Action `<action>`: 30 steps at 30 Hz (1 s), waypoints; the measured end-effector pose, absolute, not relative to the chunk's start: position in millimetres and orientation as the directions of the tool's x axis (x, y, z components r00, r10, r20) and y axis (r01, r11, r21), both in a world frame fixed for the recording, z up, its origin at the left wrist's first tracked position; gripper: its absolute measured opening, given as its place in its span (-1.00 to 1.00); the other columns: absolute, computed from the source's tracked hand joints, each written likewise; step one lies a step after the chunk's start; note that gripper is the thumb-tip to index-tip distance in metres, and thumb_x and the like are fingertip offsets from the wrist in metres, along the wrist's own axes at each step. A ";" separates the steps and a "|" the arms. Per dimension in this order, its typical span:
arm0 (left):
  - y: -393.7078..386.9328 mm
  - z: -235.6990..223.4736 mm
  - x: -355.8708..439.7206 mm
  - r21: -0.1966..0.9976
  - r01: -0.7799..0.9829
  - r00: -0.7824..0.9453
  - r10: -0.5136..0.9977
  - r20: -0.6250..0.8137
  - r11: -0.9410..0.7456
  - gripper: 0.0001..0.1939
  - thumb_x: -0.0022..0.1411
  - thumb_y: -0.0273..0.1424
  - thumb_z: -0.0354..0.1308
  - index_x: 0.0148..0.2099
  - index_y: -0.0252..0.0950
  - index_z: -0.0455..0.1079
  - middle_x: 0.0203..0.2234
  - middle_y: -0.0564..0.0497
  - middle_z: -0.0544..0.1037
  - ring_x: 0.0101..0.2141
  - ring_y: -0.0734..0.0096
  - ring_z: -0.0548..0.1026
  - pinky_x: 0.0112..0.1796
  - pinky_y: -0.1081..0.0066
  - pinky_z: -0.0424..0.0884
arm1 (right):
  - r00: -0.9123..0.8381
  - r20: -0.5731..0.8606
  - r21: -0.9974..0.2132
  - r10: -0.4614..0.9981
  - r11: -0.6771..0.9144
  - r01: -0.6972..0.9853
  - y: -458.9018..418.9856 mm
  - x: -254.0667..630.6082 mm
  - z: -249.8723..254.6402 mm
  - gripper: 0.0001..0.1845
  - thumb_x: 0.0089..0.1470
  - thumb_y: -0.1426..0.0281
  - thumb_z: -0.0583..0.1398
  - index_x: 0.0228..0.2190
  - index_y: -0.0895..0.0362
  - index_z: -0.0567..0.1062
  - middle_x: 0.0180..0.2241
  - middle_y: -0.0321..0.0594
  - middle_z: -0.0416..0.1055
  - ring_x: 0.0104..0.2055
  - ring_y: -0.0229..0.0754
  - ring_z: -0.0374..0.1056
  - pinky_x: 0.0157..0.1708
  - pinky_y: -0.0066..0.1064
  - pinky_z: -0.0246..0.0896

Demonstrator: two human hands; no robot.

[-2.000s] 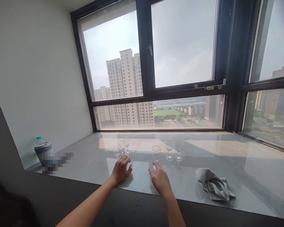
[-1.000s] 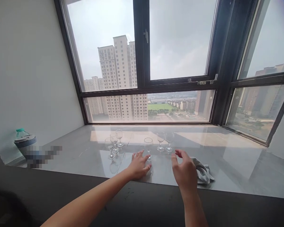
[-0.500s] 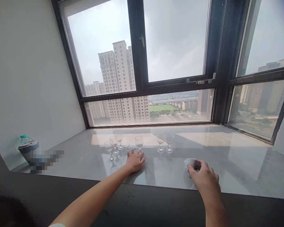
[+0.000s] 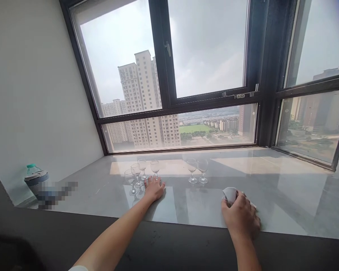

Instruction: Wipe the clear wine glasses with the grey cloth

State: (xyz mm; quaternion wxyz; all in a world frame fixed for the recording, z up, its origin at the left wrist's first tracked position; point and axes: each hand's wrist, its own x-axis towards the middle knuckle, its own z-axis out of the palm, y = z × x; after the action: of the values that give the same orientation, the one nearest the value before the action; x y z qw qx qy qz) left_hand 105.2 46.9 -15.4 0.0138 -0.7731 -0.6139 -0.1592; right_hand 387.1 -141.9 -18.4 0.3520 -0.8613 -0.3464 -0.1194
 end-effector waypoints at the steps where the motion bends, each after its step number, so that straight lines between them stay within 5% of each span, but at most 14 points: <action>1: 47.2 -16.5 105.3 0.174 0.957 0.179 0.944 0.277 -0.232 -0.43 0.36 -0.06 -0.17 0.25 -0.21 0.33 0.29 -0.24 0.26 0.32 -0.15 0.04 0.23 -0.23 -0.24 | 0.736 0.451 -0.528 0.506 -0.514 0.676 -141.9 386.1 -17.7 -0.42 0.18 0.20 0.01 0.14 0.25 0.25 -0.01 0.10 0.41 0.01 0.17 0.34 -0.10 -0.11 0.19; 10: 46.7 -13.8 105.6 0.165 0.972 0.114 0.947 0.301 -0.169 -0.42 0.35 -0.04 -0.18 0.23 -0.17 0.35 0.09 -0.24 0.38 0.17 -0.09 0.23 0.17 -0.10 -0.02 | 0.776 0.443 -0.597 0.448 -0.499 0.629 -139.7 384.0 -15.0 -0.42 0.16 0.25 0.05 0.16 0.23 0.23 -0.01 0.06 0.44 0.00 0.11 0.36 -0.12 -0.16 0.19; 30: 45.0 -9.4 107.4 0.183 0.978 0.045 0.958 0.284 -0.100 -0.43 0.33 -0.08 -0.16 0.21 -0.21 0.36 0.17 -0.24 0.39 0.22 -0.08 0.20 0.21 -0.09 -0.07 | 0.768 0.498 -0.581 0.404 -0.502 0.641 -137.8 382.2 -19.8 -0.48 0.16 0.25 0.05 0.11 0.19 0.27 -0.07 -0.03 0.48 -0.06 0.07 0.37 -0.22 -0.19 0.18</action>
State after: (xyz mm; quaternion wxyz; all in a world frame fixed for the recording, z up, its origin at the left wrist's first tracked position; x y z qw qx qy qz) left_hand 107.4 45.0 -9.4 0.0300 -0.7220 -0.6703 -0.1685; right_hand 382.2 -137.8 -19.8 0.3939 -0.8536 -0.3061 -0.1502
